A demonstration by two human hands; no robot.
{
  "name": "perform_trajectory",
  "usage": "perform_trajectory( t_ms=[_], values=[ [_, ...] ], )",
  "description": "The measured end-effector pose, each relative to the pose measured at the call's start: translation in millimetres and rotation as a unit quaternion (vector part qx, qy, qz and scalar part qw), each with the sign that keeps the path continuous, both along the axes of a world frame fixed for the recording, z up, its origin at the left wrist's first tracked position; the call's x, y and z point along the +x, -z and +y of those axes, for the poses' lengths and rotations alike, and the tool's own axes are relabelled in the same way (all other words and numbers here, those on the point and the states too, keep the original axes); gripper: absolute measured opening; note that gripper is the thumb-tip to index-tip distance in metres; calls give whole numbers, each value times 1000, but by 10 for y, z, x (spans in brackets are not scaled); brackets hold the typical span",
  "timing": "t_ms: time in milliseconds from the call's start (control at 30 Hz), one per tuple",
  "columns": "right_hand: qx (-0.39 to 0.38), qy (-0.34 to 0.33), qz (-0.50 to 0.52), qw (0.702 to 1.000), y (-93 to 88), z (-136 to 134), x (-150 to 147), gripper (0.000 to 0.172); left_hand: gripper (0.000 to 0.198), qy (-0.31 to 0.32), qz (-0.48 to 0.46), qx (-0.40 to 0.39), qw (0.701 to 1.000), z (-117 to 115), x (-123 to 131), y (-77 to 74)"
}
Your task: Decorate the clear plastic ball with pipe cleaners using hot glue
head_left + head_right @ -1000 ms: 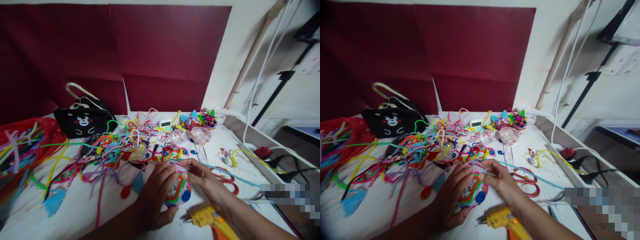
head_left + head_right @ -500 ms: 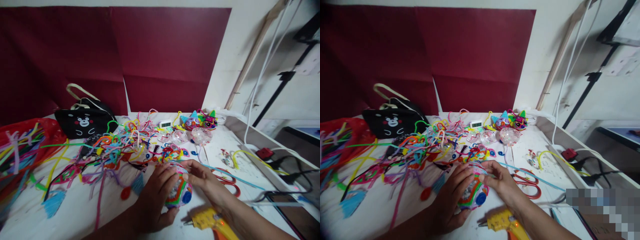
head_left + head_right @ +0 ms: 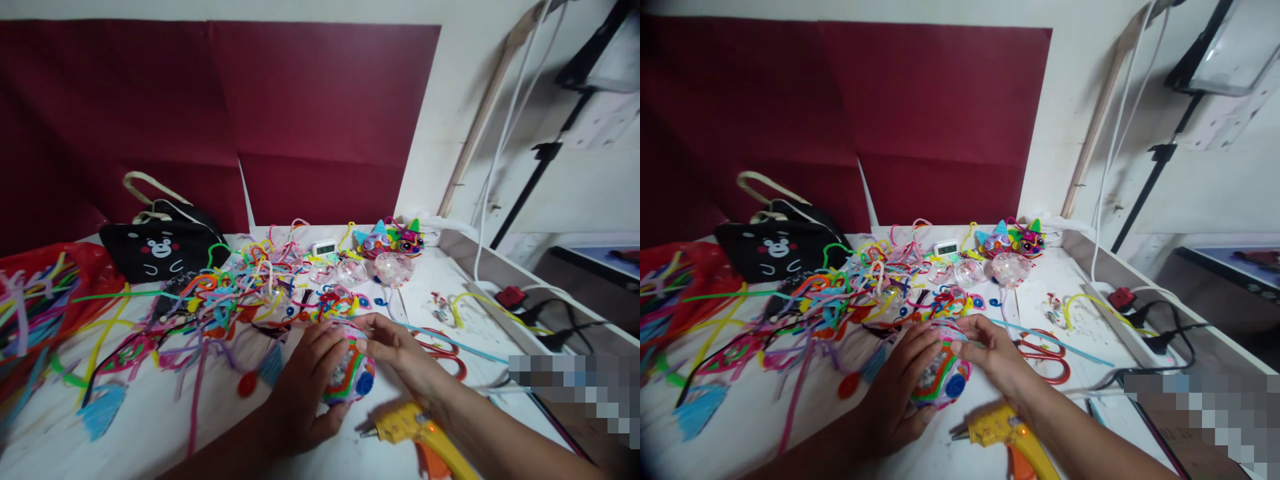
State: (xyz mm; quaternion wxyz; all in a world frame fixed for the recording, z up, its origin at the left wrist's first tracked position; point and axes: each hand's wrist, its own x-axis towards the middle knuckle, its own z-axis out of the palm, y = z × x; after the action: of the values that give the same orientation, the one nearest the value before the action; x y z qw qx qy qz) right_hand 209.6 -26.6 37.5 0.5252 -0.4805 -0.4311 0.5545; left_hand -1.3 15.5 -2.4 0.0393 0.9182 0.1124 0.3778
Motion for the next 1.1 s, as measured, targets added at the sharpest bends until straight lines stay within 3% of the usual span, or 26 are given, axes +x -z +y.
perform_trajectory(
  t_ms=[1100],
  values=[
    [12,-1,34,999,-17,-7,-21,42,63,-6,-2,10,1000,-14,19,-50]
  ],
)
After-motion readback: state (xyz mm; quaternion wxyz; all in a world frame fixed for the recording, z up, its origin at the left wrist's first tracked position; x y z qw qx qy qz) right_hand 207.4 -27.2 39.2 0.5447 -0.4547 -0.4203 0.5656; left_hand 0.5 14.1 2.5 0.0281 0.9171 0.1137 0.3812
